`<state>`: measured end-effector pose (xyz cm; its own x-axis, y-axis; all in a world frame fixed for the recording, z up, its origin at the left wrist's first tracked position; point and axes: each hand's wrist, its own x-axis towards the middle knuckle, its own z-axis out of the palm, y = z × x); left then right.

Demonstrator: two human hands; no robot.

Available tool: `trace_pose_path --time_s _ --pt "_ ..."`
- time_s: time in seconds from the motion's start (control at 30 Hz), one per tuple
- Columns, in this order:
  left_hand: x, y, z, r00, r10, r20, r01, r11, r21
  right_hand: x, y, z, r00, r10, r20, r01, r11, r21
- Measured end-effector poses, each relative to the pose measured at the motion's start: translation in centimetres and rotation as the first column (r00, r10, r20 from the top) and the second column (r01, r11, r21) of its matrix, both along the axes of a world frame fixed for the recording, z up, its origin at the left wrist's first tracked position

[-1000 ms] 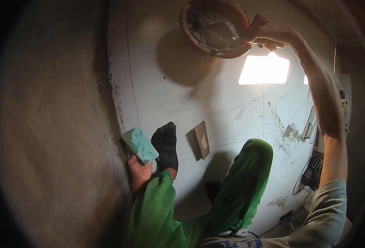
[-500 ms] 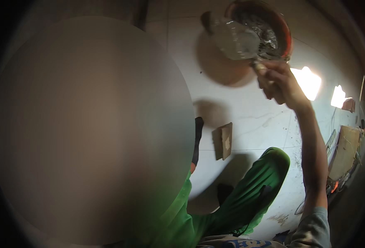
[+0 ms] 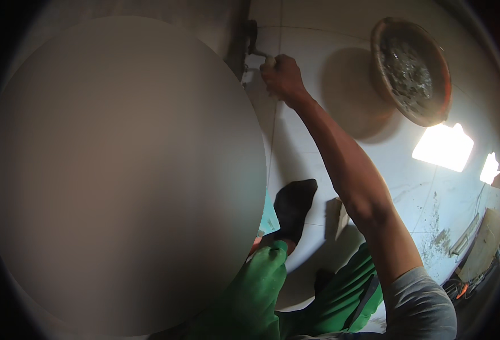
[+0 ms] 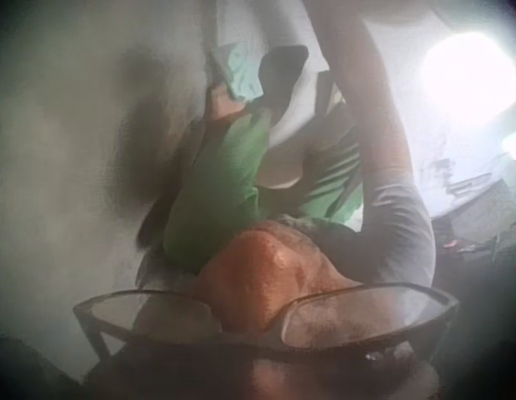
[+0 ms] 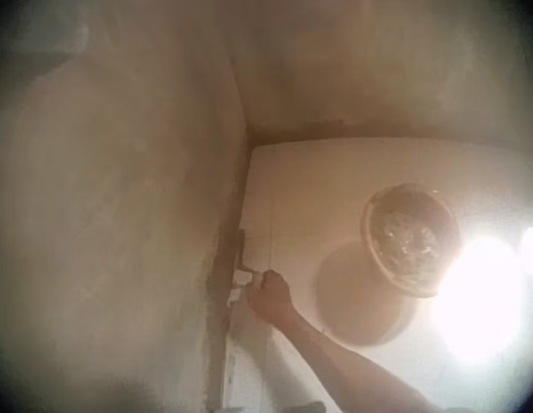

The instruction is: The person applies plaster to the edge of a wall and floor junction. They use a trowel to scoop plaster from a bucket and smooth it onto the surface, then use a block to refine the finish.

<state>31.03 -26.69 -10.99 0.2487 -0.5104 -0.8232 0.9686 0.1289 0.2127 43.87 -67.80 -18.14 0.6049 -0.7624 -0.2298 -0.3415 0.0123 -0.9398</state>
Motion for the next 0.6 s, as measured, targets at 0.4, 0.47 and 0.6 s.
trace_pose_path --time_s 0.4,0.47,0.6 --pt "1.7 0.5 -1.2 1.000 -0.012 0.006 0.012 1.000 -0.023 -2.3 5.8 8.1 0.998 0.029 0.054 -0.029 1.000 -0.009" --pt "1.6 -0.3 -1.4 0.999 -0.031 0.018 0.032 0.998 -0.046 -2.1 3.6 4.7 0.999 -0.001 0.048 -0.001 0.999 0.048" --pt "1.9 -1.2 -0.7 0.995 -0.051 0.089 0.053 0.998 -0.019 1.3 -0.8 0.9 0.992 -0.013 0.124 -0.026 0.952 0.306"
